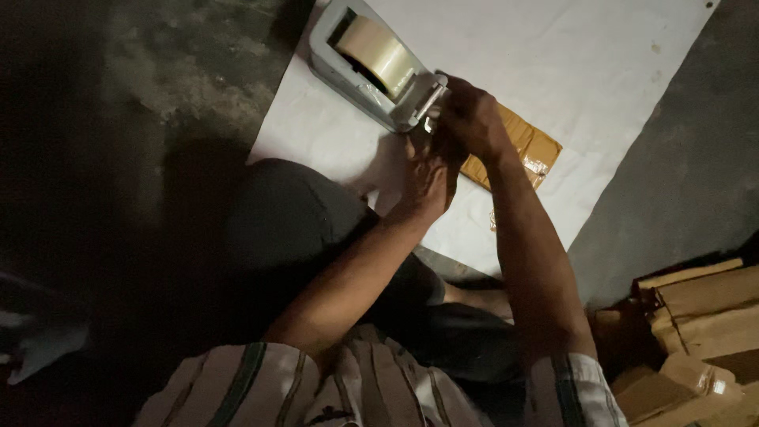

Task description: The person sits on the floor and repeatedly folds the flaps of small cardboard boxes closed, then uses a handheld tape dispenser to apply clear packing tape across the seams. The person smooths the tape, flips the box, and repeats the process on multiple boxes, stacking the finished ones nearby.

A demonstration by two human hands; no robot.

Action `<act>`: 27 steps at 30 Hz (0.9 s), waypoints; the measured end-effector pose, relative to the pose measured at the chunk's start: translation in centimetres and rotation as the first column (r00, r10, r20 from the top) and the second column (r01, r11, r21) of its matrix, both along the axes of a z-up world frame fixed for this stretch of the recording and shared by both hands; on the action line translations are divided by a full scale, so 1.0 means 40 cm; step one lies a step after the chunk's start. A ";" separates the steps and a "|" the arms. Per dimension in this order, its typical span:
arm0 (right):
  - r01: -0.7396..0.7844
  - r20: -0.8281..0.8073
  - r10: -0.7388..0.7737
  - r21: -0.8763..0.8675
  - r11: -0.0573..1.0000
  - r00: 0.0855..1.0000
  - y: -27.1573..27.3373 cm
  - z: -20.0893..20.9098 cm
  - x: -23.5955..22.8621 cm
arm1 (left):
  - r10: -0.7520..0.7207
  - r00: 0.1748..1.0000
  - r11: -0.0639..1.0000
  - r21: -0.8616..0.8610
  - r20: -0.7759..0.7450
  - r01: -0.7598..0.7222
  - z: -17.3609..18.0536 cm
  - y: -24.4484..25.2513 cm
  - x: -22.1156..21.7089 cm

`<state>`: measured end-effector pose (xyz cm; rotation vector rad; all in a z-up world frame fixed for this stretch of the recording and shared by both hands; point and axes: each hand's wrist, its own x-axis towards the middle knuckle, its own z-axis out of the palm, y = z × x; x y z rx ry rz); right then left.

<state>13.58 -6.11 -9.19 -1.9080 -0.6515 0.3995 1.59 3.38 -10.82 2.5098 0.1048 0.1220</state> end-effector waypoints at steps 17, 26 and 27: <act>0.155 -0.321 -0.165 -0.058 0.986 0.933 -0.341 0.294 -0.151 | -0.369 0.929 0.928 0.039 -0.027 0.370 0.030 0.006 -0.015; 0.143 0.085 -0.115 -0.530 0.836 0.990 -0.378 0.177 -0.117 | -0.344 0.939 0.938 0.033 -0.025 0.345 0.037 0.009 -0.016; 0.135 0.087 -0.106 -0.521 0.843 0.991 -0.383 0.162 -0.106 | -0.337 0.941 0.940 0.052 -0.001 0.337 0.039 0.009 -0.015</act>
